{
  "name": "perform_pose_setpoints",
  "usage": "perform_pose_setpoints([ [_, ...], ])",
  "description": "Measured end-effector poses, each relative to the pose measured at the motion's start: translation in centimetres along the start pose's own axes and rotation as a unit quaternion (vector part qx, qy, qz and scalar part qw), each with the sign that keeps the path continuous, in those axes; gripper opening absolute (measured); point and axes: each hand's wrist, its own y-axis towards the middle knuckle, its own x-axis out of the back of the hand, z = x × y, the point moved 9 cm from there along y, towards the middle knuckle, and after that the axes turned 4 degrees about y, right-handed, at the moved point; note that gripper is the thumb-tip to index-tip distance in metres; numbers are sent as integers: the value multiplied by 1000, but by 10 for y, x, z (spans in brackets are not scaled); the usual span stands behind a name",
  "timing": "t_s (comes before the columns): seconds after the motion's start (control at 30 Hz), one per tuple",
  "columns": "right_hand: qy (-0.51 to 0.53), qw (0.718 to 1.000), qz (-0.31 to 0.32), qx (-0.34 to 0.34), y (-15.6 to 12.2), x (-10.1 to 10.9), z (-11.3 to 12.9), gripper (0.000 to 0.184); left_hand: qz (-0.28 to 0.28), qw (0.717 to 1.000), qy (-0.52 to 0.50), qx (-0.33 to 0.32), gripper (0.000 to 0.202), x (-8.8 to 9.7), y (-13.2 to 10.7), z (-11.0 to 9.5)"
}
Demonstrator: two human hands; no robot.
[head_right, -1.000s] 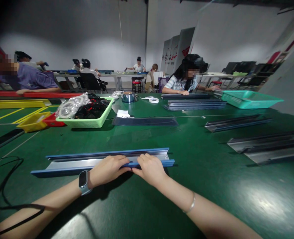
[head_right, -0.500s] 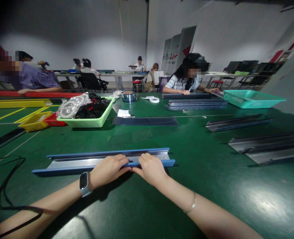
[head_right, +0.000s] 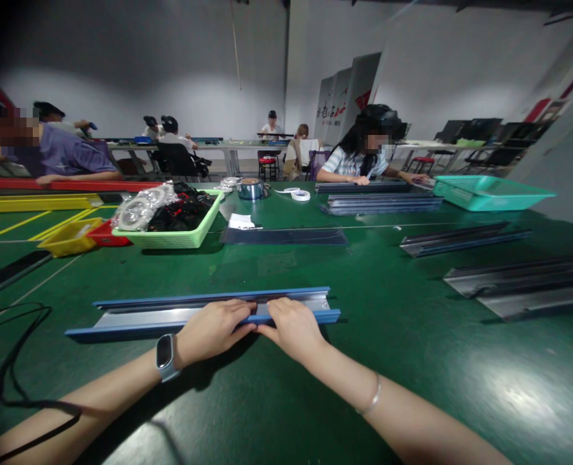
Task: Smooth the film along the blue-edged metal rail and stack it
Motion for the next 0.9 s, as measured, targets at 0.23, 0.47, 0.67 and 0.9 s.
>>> perform_pose_setpoints([
  [0.23, 4, 1000, 14, -2, 1, 1, 2, 36, 8, 1000, 3, 6, 28, 0, 0, 0],
  [0.47, 13, 1000, 10, 19, -1, 2, 2, 39, 8, 1000, 7, 3, 30, -2, 1, 2],
  [0.67, 34, 998, 31, 42, 1, 5, 5, 38, 1, 1000, -10, -6, 29, 0, 0, 0],
  [0.9, 36, 998, 30, 48, 1, 6, 5, 37, 7, 1000, -12, -10, 32, -3, 1, 2],
])
